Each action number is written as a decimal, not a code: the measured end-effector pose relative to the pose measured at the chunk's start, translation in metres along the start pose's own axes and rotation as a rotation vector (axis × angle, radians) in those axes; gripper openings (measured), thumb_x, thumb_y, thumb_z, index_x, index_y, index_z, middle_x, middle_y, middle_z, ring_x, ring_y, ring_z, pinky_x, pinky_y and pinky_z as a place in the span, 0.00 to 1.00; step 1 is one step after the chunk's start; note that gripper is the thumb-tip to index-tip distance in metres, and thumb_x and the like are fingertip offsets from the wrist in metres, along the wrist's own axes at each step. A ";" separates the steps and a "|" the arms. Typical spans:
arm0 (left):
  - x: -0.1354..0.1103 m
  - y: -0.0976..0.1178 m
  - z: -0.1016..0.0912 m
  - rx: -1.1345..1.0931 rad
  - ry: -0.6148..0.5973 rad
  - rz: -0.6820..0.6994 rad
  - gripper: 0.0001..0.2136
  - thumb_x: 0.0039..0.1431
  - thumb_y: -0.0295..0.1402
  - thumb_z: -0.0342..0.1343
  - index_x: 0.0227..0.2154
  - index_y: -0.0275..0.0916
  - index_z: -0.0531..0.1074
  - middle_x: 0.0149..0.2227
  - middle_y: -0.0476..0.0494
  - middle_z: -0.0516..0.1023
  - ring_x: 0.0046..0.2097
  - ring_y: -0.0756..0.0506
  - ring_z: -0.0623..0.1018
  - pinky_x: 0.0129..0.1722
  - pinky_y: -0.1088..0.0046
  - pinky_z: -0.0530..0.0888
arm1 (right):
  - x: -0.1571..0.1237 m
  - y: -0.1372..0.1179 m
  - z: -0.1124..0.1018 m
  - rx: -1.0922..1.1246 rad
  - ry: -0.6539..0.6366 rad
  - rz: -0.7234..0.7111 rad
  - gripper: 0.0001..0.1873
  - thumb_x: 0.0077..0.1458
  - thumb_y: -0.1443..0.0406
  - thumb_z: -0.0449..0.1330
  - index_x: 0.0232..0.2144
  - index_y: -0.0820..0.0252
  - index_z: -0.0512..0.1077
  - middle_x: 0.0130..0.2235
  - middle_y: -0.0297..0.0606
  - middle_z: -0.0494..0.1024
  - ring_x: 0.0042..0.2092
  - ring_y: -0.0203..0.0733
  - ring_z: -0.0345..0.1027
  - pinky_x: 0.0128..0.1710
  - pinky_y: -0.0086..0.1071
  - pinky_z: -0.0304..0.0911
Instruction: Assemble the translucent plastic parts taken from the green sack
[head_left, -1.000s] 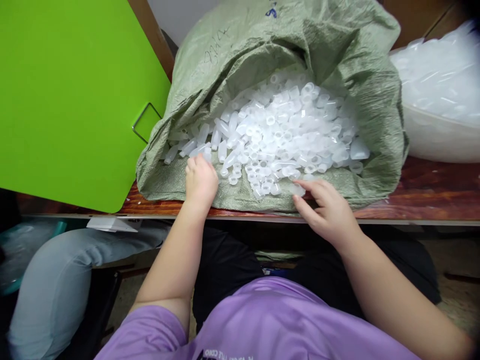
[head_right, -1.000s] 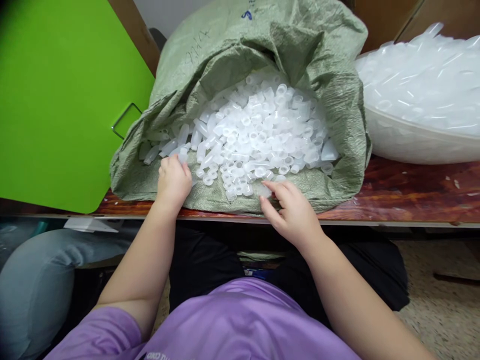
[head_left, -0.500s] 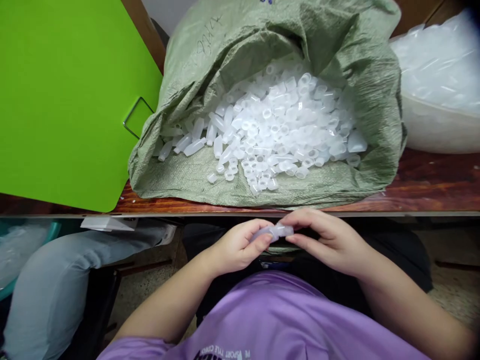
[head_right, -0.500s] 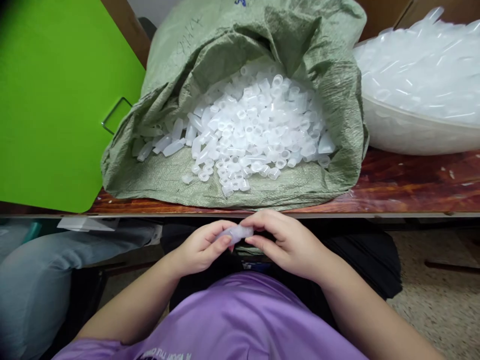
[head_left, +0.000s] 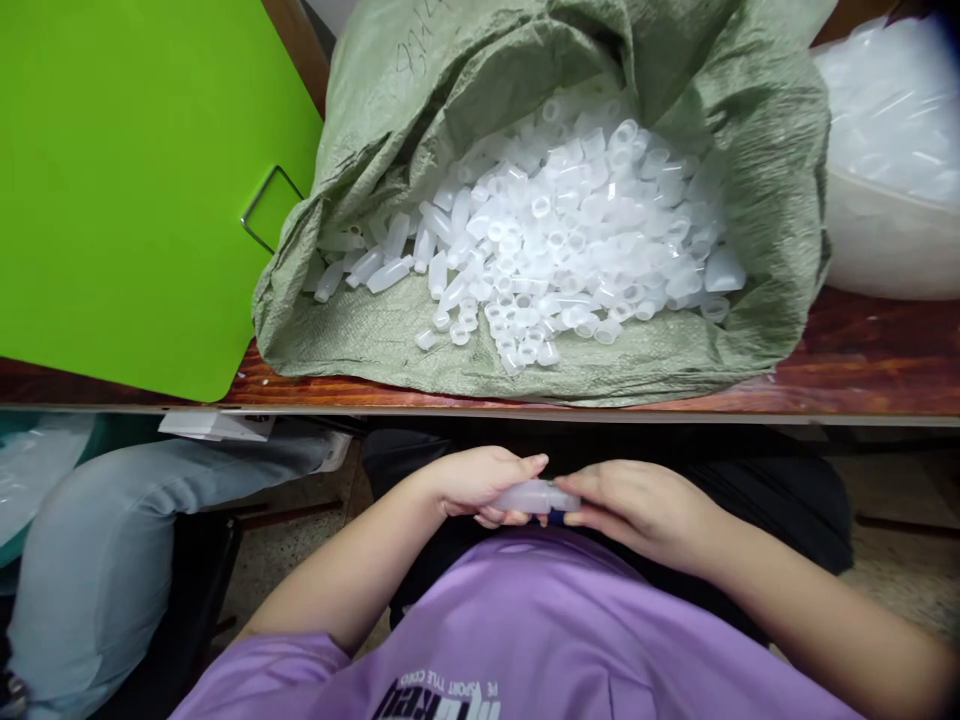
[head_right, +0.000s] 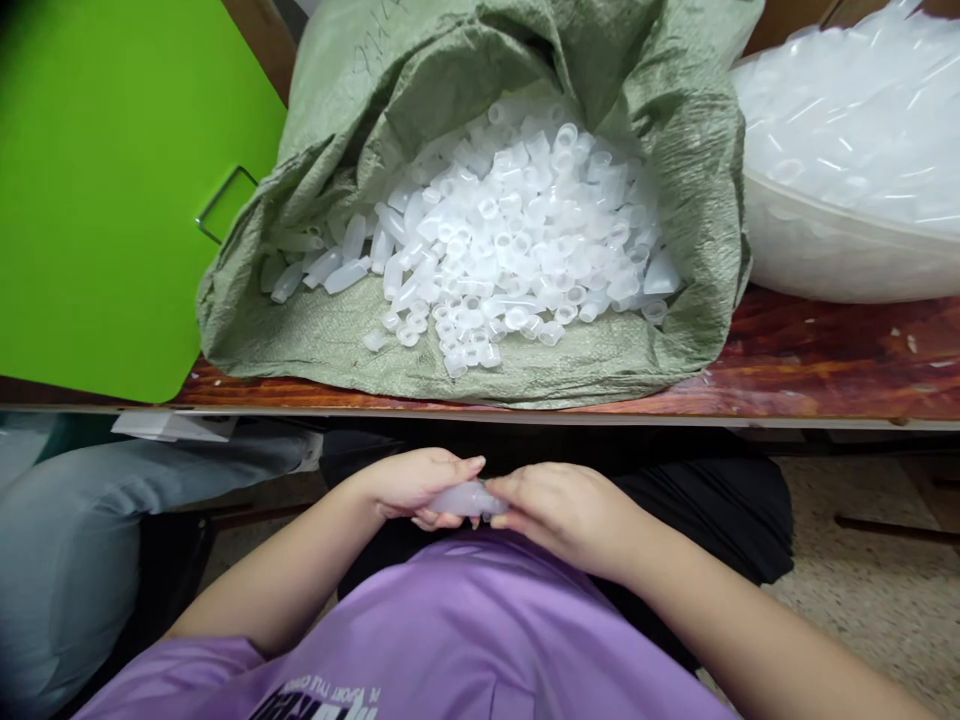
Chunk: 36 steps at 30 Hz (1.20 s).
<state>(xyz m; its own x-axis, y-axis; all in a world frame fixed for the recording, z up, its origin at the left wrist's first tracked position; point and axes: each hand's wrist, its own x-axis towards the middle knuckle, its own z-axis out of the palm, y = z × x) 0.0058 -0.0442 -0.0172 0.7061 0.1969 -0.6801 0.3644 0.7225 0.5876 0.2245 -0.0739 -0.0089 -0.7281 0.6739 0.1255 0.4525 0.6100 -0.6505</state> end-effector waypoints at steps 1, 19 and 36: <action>0.001 0.000 0.002 0.034 0.027 0.029 0.29 0.53 0.58 0.42 0.26 0.32 0.70 0.14 0.53 0.63 0.12 0.58 0.53 0.12 0.80 0.50 | -0.001 0.003 0.006 0.050 0.007 0.110 0.17 0.60 0.57 0.48 0.38 0.58 0.74 0.32 0.39 0.79 0.32 0.38 0.73 0.31 0.30 0.67; 0.024 -0.019 0.007 0.251 0.261 0.051 0.28 0.53 0.58 0.40 0.26 0.34 0.69 0.16 0.53 0.65 0.14 0.56 0.56 0.13 0.78 0.53 | -0.024 0.021 0.050 0.290 0.101 0.308 0.16 0.55 0.57 0.54 0.43 0.58 0.69 0.41 0.44 0.75 0.42 0.42 0.70 0.41 0.37 0.66; 0.040 -0.047 0.014 0.157 0.292 -0.087 0.27 0.53 0.57 0.42 0.25 0.34 0.70 0.13 0.54 0.63 0.12 0.56 0.54 0.14 0.76 0.49 | -0.033 0.019 0.069 0.248 -0.020 0.325 0.12 0.56 0.59 0.53 0.39 0.59 0.68 0.36 0.41 0.74 0.37 0.41 0.69 0.37 0.34 0.66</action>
<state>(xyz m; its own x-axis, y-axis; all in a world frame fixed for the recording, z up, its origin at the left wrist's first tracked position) 0.0251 -0.0796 -0.0664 0.4729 0.3371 -0.8141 0.5210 0.6382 0.5669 0.2215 -0.1130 -0.0776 -0.5785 0.8053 -0.1296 0.5250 0.2460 -0.8148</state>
